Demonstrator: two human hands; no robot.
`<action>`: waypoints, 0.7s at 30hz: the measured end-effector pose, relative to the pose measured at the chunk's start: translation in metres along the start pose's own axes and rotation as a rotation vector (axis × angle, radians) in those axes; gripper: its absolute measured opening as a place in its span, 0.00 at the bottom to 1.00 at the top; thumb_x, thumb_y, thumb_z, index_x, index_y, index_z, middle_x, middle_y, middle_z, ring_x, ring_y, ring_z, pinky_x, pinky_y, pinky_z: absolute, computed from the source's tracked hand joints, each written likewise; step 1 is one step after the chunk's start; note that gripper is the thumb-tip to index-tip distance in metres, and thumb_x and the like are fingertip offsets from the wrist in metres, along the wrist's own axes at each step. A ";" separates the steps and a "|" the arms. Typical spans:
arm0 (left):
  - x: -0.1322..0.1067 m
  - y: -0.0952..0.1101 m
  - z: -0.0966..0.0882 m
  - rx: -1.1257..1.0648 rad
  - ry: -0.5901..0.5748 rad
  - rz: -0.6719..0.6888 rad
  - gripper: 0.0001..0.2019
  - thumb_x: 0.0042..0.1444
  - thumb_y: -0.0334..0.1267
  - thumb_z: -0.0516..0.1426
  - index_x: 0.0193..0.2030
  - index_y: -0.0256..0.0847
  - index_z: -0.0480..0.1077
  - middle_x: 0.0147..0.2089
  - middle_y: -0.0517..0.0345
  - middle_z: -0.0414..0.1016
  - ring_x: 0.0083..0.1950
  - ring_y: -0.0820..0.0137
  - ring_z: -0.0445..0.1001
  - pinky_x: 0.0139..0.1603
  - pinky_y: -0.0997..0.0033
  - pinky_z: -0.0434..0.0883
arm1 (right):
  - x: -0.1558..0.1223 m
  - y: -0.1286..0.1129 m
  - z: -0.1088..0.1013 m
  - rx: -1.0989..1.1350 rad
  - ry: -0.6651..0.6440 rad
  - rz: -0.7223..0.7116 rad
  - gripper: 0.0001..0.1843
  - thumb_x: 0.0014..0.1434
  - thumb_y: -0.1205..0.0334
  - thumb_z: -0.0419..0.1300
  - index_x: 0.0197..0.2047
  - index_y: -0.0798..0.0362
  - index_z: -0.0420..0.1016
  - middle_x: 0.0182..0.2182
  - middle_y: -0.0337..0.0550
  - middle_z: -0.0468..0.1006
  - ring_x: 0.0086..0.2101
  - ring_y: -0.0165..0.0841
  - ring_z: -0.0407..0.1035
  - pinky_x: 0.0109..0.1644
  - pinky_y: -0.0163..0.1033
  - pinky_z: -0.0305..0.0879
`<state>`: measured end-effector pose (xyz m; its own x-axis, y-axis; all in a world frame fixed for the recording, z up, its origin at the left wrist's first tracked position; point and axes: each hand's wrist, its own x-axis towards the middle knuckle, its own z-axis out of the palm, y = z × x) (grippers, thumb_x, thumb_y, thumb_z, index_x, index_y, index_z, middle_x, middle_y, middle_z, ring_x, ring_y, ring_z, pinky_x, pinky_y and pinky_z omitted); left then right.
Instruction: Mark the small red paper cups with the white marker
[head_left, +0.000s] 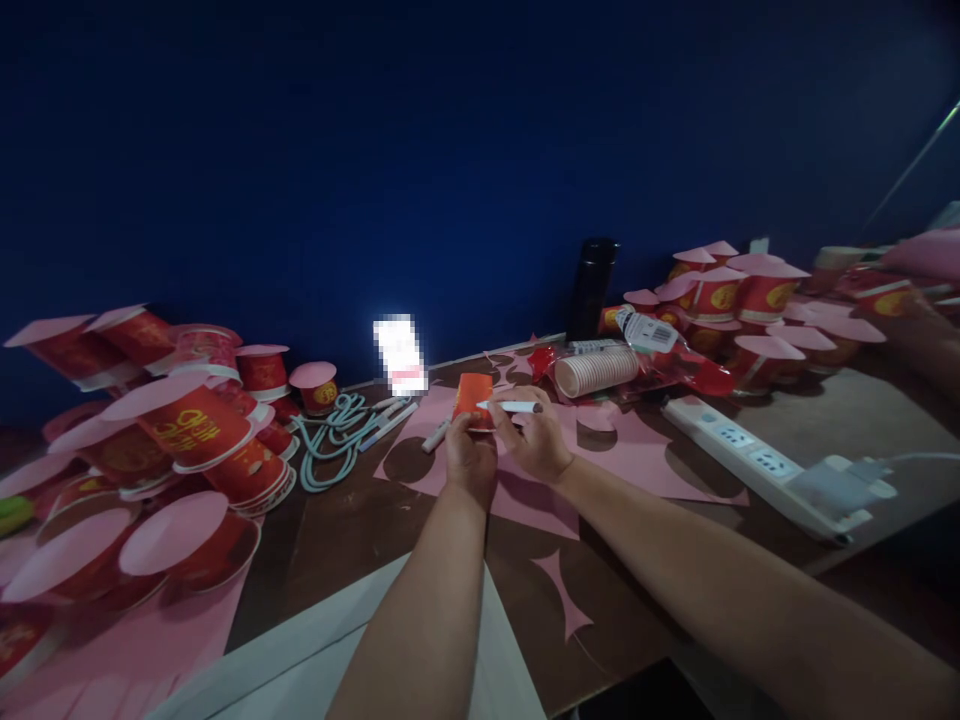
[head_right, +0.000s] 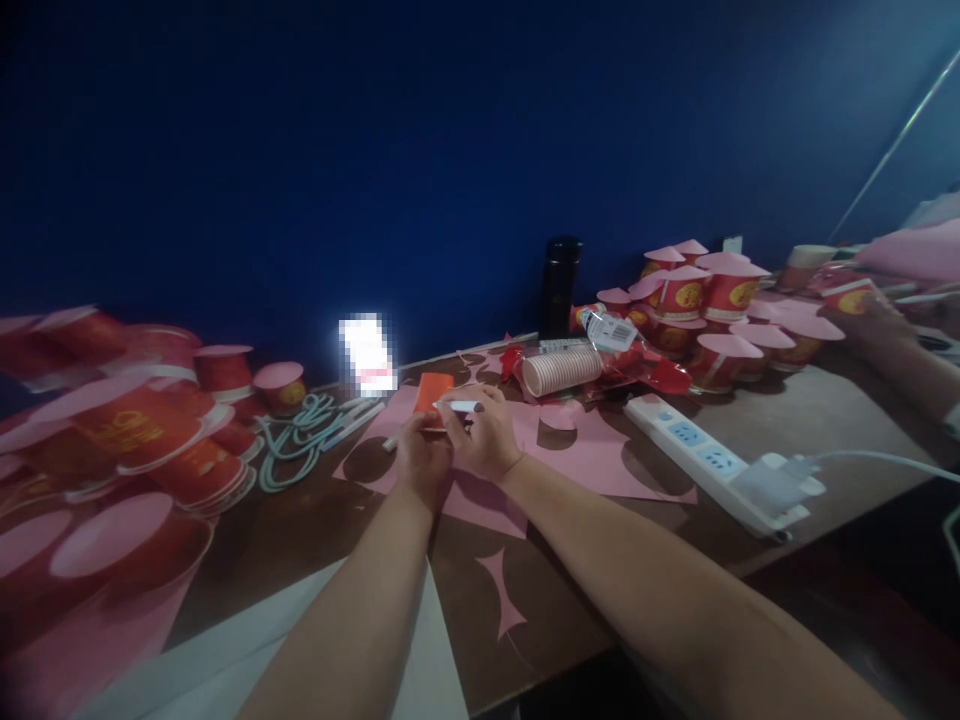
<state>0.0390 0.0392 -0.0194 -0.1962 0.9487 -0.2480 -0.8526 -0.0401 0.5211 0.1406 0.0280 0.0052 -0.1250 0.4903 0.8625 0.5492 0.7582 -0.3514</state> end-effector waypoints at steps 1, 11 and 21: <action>0.000 0.000 0.000 -0.009 0.020 -0.008 0.06 0.40 0.25 0.55 0.23 0.38 0.62 0.23 0.65 0.65 0.27 0.78 0.66 0.36 0.76 0.67 | 0.000 0.000 0.000 0.003 -0.005 -0.008 0.08 0.63 0.61 0.55 0.38 0.51 0.75 0.36 0.44 0.81 0.40 0.35 0.74 0.50 0.46 0.63; -0.003 0.000 0.004 -0.041 0.030 -0.035 0.06 0.39 0.24 0.54 0.23 0.38 0.63 0.25 0.63 0.66 0.29 0.77 0.68 0.40 0.74 0.68 | 0.000 0.001 0.001 0.006 0.009 0.018 0.07 0.64 0.60 0.55 0.42 0.49 0.74 0.38 0.43 0.81 0.42 0.36 0.74 0.52 0.47 0.62; 0.002 -0.003 0.000 0.017 -0.019 0.036 0.06 0.39 0.24 0.55 0.22 0.38 0.63 0.25 0.62 0.66 0.30 0.76 0.69 0.42 0.72 0.69 | 0.000 0.000 0.000 -0.021 -0.001 0.016 0.07 0.64 0.61 0.55 0.41 0.51 0.74 0.37 0.44 0.81 0.41 0.36 0.74 0.50 0.46 0.62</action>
<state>0.0412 0.0415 -0.0219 -0.2175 0.9525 -0.2132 -0.8366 -0.0694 0.5433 0.1406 0.0283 0.0056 -0.1167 0.5024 0.8567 0.5683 0.7412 -0.3573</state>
